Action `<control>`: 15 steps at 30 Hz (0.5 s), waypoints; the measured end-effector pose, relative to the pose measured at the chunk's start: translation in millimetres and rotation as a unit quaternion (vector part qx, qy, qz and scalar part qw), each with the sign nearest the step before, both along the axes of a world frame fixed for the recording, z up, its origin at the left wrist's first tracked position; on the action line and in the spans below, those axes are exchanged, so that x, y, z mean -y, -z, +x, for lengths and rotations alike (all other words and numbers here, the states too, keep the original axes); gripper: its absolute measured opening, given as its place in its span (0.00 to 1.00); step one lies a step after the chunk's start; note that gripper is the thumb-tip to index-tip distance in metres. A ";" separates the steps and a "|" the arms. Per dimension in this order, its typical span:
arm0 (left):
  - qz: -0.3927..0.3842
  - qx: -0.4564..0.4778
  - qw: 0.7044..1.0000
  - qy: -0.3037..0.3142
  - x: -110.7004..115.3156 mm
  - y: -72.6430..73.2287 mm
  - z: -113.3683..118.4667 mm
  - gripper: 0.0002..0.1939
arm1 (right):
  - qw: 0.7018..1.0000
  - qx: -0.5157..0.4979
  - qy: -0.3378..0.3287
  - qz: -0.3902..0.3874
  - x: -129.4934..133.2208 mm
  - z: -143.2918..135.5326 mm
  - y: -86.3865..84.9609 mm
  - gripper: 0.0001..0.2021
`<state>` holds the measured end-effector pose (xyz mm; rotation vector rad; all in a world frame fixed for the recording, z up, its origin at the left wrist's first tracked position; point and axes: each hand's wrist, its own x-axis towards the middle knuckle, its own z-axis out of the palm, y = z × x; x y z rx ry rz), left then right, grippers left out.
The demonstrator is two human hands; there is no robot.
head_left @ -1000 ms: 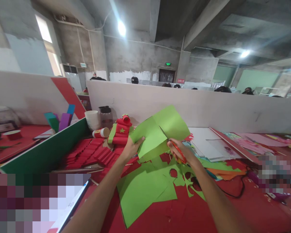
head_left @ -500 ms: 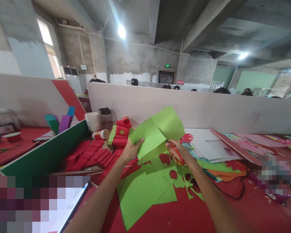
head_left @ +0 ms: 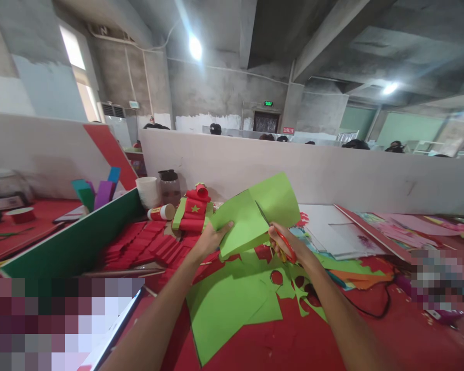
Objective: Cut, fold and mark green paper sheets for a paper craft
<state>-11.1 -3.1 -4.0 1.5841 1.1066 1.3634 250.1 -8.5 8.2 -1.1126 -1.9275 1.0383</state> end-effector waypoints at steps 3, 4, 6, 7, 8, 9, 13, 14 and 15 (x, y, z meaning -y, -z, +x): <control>0.014 0.002 1.000 0.004 -0.4 -0.1 -0.6 0.30 | 1.000 0.011 0.009 0.005 0.4 -0.9 -1.1 0.26; 0.018 0.004 1.000 0.003 -0.6 0.1 -0.8 0.30 | 1.000 0.012 0.011 0.008 0.7 -1.4 -1.4 0.26; 0.021 0.006 1.000 0.002 -0.8 0.7 -1.0 0.30 | 1.000 0.012 0.016 0.014 1.4 -2.4 -2.1 0.27; 0.021 0.008 1.000 0.002 -0.7 1.0 -1.0 0.30 | 1.000 0.012 0.017 0.018 1.8 -2.9 -2.5 0.27; 0.019 0.008 1.000 0.003 -0.6 1.3 -1.1 0.30 | 1.000 0.012 0.018 0.022 2.2 -3.2 -2.8 0.27; 0.017 0.007 1.000 0.003 -0.4 1.5 -1.0 0.30 | 0.999 0.010 0.021 0.023 2.4 -3.4 -3.1 0.27; 0.016 0.011 1.000 -0.002 0.4 1.8 -0.4 0.33 | 0.999 0.006 0.031 0.016 1.3 -3.4 -2.5 0.29; 0.019 0.015 1.000 -0.004 0.4 1.9 -0.2 0.33 | 0.999 0.005 0.035 0.016 0.3 -3.4 -1.5 0.29; 0.021 0.017 1.000 -0.005 0.2 2.1 0.0 0.33 | 0.999 0.004 0.039 0.017 -0.8 -3.5 -0.2 0.30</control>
